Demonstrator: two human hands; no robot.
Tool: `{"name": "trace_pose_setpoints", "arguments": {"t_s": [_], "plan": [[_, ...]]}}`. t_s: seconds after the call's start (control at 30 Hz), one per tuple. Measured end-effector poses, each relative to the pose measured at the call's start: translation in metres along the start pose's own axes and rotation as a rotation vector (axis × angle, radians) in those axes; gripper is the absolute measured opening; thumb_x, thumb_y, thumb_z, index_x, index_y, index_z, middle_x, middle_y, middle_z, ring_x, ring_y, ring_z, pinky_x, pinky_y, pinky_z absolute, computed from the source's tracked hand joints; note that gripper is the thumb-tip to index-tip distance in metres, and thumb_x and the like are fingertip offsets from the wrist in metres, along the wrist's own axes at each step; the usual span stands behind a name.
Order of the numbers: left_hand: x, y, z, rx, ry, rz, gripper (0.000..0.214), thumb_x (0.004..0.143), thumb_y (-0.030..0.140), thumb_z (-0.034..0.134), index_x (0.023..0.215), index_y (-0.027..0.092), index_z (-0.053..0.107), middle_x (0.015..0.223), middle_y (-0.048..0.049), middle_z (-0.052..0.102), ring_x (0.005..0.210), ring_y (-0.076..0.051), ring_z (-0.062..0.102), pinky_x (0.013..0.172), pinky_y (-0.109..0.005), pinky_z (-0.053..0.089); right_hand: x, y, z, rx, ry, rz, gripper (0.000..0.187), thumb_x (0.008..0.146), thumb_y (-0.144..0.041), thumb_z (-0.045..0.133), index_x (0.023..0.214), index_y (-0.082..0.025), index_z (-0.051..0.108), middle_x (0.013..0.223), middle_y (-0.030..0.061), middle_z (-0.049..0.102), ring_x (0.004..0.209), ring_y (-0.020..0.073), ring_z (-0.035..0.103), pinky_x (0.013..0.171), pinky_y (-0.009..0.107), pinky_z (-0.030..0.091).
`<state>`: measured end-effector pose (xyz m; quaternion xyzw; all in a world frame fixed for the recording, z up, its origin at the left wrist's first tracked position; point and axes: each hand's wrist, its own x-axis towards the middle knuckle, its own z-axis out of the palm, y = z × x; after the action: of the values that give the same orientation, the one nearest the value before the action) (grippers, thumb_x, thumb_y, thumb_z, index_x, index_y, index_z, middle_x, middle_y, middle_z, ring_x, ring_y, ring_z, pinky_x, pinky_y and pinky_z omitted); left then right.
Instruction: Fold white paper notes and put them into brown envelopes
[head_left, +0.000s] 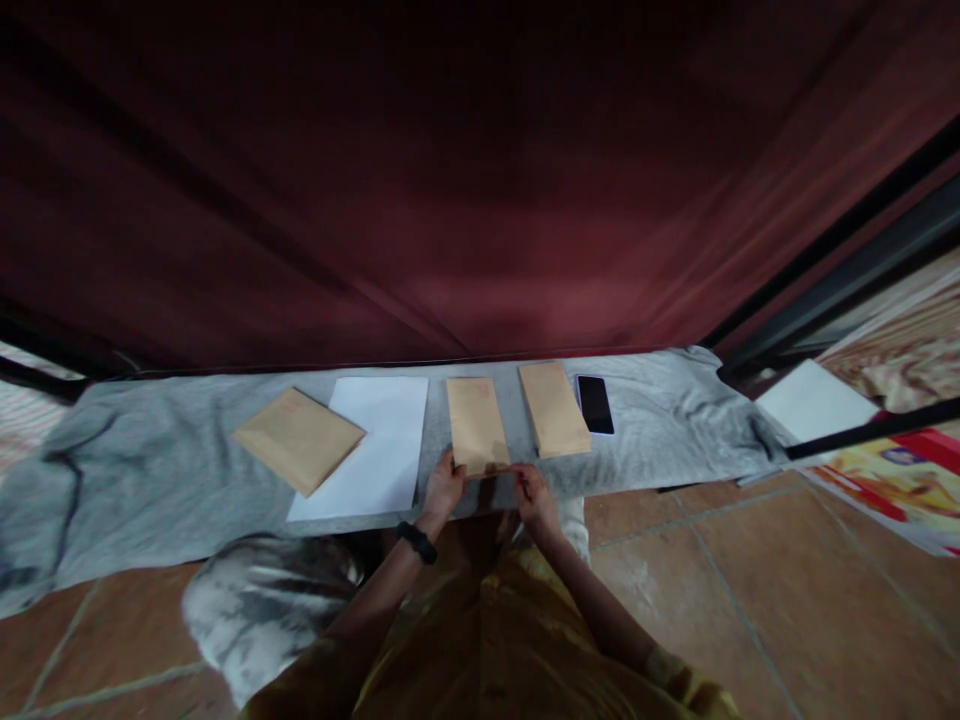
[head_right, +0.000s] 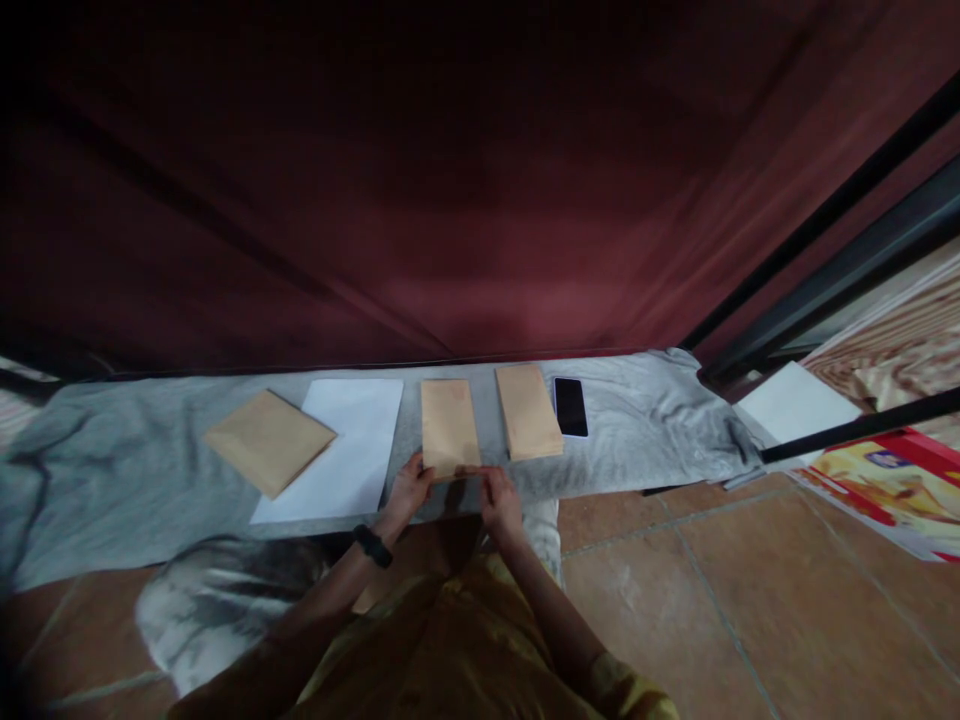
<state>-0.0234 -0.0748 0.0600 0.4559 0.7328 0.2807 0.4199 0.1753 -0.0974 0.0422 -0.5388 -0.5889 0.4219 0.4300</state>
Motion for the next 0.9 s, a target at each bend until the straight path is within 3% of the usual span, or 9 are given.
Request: {"name": "trace_pose_setpoints", "arguments": {"t_s": [0.1,0.23,0.37,0.5,0.6,0.67,0.8,0.9], "plan": [[-0.002,0.003,-0.001,0.094,0.017,0.014,0.035,0.09,0.017,0.05,0.124,0.014,0.059,0.089,-0.0066,0.074,0.076,-0.019,0.07,0.069,-0.028,0.052,0.005,-0.005,0.0,-0.211,-0.09,-0.205,0.039,0.095,-0.023,0.047,0.13,-0.023,0.063,0.136,0.0105,0.062,0.13,0.0255,0.054,0.114,0.046,0.041],[-0.005,0.008,-0.005,0.201,0.023,0.042,0.035,0.091,0.016,0.05,0.124,0.015,0.059,0.11,-0.0103,0.074,0.098,-0.021,0.071,0.085,-0.029,0.052,0.013,-0.001,0.001,-0.533,-0.198,-0.459,0.049,0.099,-0.019,0.041,0.147,-0.023,0.049,0.151,0.0086,0.051,0.143,0.0238,0.041,0.118,0.047,0.037],[-0.01,0.01,-0.007,0.304,0.033,0.053,0.037,0.092,0.017,0.051,0.129,0.014,0.055,0.113,-0.0121,0.074,0.099,-0.021,0.071,0.085,-0.029,0.052,0.017,0.009,0.001,-0.697,-0.243,-0.532,0.05,0.1,-0.021,0.041,0.15,-0.02,0.046,0.154,0.0096,0.047,0.144,0.0235,0.04,0.118,0.046,0.038],[-0.023,0.011,-0.003,0.493,0.113,0.078,0.047,0.098,0.024,0.045,0.142,0.009,0.043,0.103,-0.0153,0.074,0.09,-0.025,0.072,0.077,-0.033,0.053,0.017,0.016,0.002,-0.757,-0.272,-0.53,0.048,0.101,-0.022,0.041,0.149,-0.021,0.048,0.154,0.0088,0.048,0.141,0.0222,0.045,0.118,0.045,0.037],[-0.032,0.012,0.001,0.734,0.19,0.196,0.047,0.099,0.022,0.042,0.145,0.013,0.042,0.106,-0.0141,0.071,0.093,-0.025,0.071,0.076,-0.034,0.054,0.016,0.017,0.003,-0.777,-0.273,-0.519,0.048,0.101,-0.021,0.041,0.148,-0.021,0.049,0.153,0.008,0.049,0.141,0.0212,0.045,0.12,0.044,0.034],[-0.035,0.012,0.003,0.843,0.214,0.304,0.05,0.098,0.015,0.038,0.147,0.016,0.041,0.117,-0.0151,0.068,0.104,-0.026,0.068,0.083,-0.037,0.054,0.015,0.017,0.004,-0.784,-0.275,-0.516,0.048,0.1,-0.021,0.041,0.148,-0.019,0.049,0.154,0.0081,0.048,0.141,0.0211,0.044,0.121,0.043,0.033],[-0.036,0.004,0.009,1.05,0.123,0.703,0.052,0.093,0.005,0.037,0.141,0.016,0.05,0.141,-0.0143,0.057,0.129,-0.025,0.055,0.106,-0.045,0.047,0.015,0.015,0.005,-0.794,-0.273,-0.497,0.052,0.097,-0.017,0.043,0.149,-0.018,0.047,0.153,0.0087,0.049,0.141,0.0212,0.044,0.121,0.043,0.033],[-0.037,-0.008,0.017,1.09,0.053,0.826,0.05,0.091,0.004,0.037,0.136,0.014,0.056,0.144,-0.0134,0.056,0.135,-0.025,0.051,0.113,-0.045,0.041,0.015,0.014,0.004,-0.777,-0.282,-0.484,0.052,0.096,-0.016,0.043,0.147,-0.018,0.05,0.152,0.009,0.05,0.141,0.0218,0.044,0.121,0.044,0.033]]}}
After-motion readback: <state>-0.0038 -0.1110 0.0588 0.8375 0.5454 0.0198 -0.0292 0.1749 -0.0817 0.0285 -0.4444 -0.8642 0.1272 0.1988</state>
